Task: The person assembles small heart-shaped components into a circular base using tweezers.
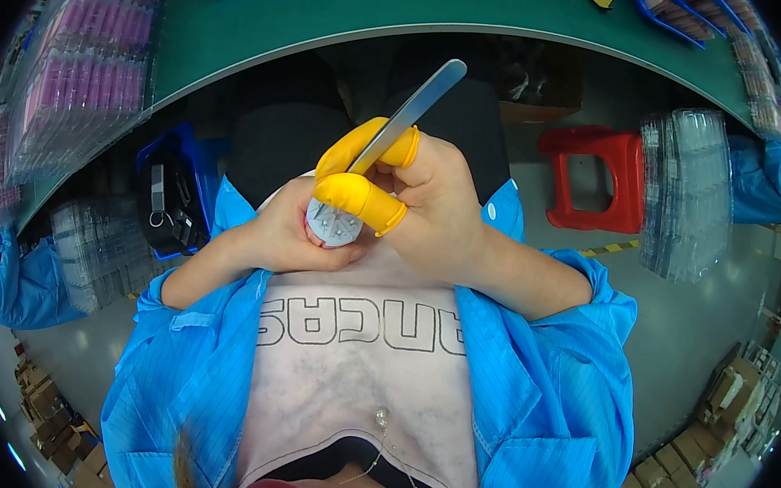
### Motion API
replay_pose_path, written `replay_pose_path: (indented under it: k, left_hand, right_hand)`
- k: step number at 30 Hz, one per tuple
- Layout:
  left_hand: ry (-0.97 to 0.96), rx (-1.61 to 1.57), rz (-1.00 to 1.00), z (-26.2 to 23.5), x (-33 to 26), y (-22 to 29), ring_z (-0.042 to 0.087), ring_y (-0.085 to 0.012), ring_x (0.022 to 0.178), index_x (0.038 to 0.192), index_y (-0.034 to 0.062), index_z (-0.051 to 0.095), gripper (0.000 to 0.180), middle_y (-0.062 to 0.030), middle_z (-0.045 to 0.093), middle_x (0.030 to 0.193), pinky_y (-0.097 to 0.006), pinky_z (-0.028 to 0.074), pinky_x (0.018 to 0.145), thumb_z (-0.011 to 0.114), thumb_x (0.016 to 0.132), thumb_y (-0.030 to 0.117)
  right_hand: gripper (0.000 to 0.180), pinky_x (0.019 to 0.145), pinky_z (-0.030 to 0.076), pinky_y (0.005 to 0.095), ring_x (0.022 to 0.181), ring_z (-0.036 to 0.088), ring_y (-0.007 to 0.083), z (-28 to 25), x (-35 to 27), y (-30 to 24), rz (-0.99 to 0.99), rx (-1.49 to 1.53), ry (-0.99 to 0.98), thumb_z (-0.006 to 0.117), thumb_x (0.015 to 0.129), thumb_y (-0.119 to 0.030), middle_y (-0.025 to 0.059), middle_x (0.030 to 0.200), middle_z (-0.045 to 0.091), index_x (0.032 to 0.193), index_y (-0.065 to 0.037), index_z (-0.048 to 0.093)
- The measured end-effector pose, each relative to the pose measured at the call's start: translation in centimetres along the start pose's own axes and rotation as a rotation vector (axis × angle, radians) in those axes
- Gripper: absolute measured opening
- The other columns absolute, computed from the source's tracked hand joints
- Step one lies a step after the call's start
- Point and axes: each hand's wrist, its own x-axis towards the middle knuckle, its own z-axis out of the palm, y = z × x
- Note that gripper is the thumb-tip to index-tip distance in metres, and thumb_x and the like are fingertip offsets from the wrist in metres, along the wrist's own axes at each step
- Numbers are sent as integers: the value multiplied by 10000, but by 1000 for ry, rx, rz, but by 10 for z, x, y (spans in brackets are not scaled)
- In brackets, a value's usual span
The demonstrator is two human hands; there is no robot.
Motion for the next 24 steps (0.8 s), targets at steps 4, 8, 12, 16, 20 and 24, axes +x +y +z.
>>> replay_pose_path:
  k: [4, 8, 12, 16, 20, 24]
  left_hand:
    - [-29, -5, -19, -2, 0, 2, 554, -183, 841, 1017, 54, 513, 404, -82, 567, 911, -282, 430, 783, 657, 644, 109]
    - [-53, -36, -21, -1, 0, -2, 551, -179, 843, 1016, 56, 516, 402, -78, 567, 907, -276, 424, 785, 658, 643, 109]
    - [-47, -71, 4, 1, 1, -5, 549, -177, 839, 1013, 56, 518, 397, -74, 567, 900, -275, 421, 783, 656, 644, 105]
    - [-76, -38, -23, -4, 1, 0, 550, -185, 843, 1016, 52, 516, 398, -79, 568, 909, -282, 425, 784, 656, 648, 107]
    - [-91, -29, -20, -4, 1, -1, 547, -174, 837, 1018, 54, 518, 401, -76, 567, 907, -284, 422, 786, 658, 645, 101]
    - [-69, -109, -17, -1, 2, -5, 542, -161, 823, 1008, 53, 527, 397, -69, 566, 884, -278, 419, 776, 662, 637, 92]
  right_hand:
    - [232, 709, 487, 261, 763, 588, 175, 0, -1, 2, 6, 39, 27, 624, 775, -134, 92, 830, 564, 935, 12, 542]
    - [220, 709, 487, 259, 756, 589, 176, -1, -1, 2, -30, -65, 0, 615, 780, -121, 94, 824, 564, 939, 13, 541]
    - [203, 690, 493, 258, 741, 593, 178, -3, 1, -2, -91, -239, -79, 614, 776, -106, 98, 816, 565, 922, 18, 546]
    - [188, 661, 499, 258, 724, 595, 178, 2, 2, 1, -9, 44, 33, 623, 765, -99, 105, 799, 567, 888, 27, 557]
    - [185, 651, 500, 258, 722, 594, 171, -1, 3, -3, -29, -85, -9, 631, 755, -98, 107, 809, 568, 870, 30, 561]
    - [187, 665, 491, 253, 752, 604, 177, -4, 8, -12, -123, -508, -190, 644, 753, -110, 103, 799, 591, 870, 20, 578]
